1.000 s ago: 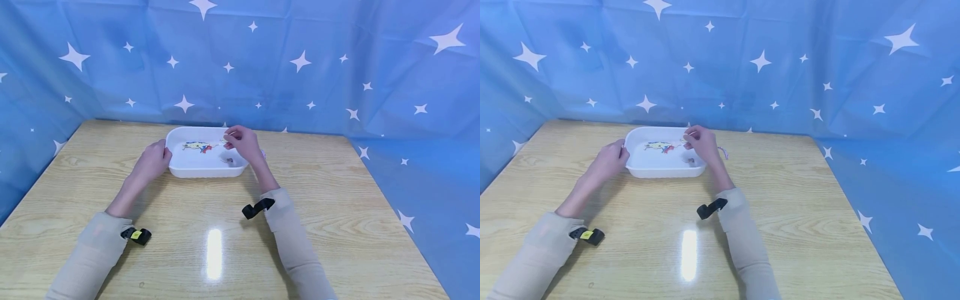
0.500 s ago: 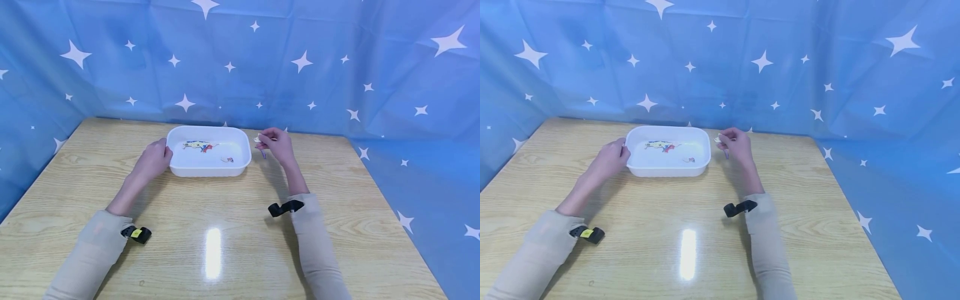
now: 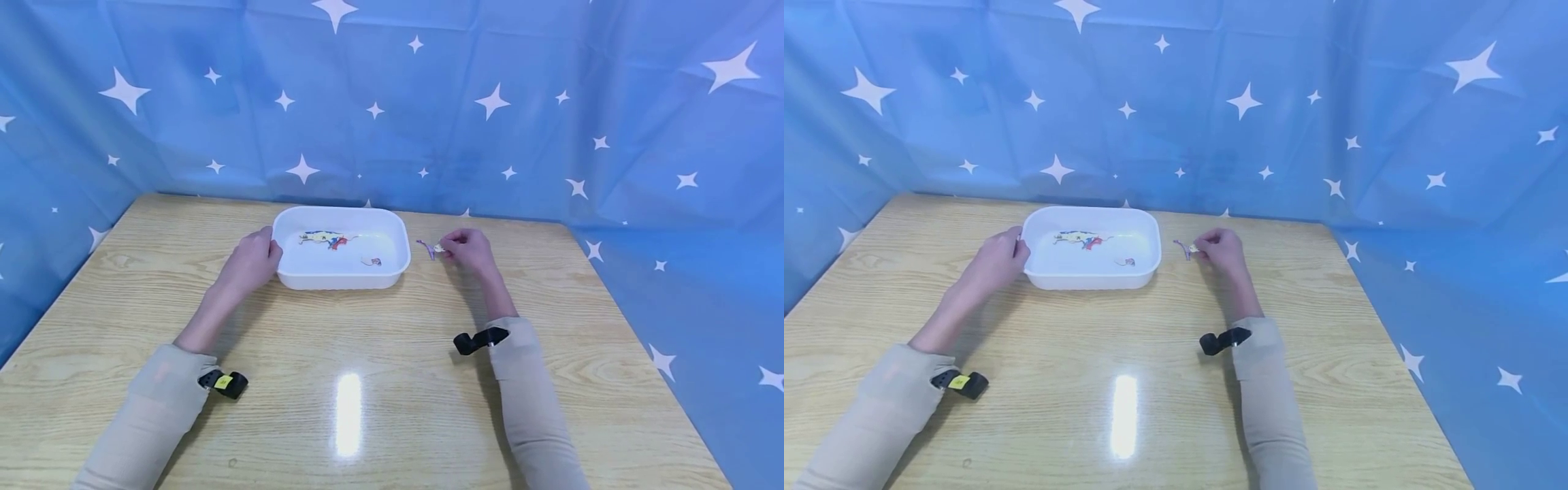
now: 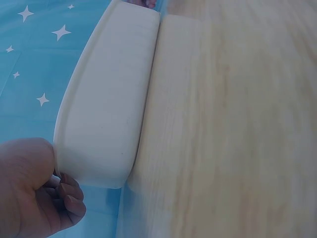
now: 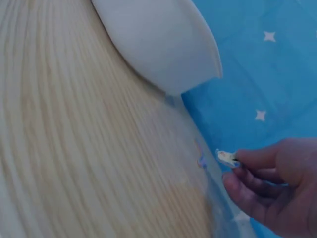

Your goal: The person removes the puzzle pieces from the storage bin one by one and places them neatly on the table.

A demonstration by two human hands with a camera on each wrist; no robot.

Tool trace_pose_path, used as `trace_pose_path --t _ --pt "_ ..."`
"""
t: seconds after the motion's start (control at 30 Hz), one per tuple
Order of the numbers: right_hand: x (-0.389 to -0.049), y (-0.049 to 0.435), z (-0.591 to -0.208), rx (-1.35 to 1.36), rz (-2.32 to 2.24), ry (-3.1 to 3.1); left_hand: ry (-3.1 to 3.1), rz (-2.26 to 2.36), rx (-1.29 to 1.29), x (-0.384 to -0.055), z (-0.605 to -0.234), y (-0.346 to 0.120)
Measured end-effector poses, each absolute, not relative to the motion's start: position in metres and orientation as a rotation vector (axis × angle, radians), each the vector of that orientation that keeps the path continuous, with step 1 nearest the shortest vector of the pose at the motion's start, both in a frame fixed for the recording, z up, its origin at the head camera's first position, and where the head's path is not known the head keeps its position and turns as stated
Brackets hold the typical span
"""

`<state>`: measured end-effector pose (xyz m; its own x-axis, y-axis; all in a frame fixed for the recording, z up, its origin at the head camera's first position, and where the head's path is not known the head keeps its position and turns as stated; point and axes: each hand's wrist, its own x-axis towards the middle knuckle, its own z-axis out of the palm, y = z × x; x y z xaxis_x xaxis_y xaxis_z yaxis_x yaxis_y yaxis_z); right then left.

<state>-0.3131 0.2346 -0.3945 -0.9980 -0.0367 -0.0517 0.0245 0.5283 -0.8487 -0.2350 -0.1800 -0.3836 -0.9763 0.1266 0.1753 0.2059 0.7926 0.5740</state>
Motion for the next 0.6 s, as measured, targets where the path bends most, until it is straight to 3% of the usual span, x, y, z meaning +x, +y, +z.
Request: trace_pose_path --t 0.6 --pt "-0.313 0.25 -0.404 0.174 -1.355 2.736 -2.862 -0.925 -0.268 -0.236 -0.384 -0.181"
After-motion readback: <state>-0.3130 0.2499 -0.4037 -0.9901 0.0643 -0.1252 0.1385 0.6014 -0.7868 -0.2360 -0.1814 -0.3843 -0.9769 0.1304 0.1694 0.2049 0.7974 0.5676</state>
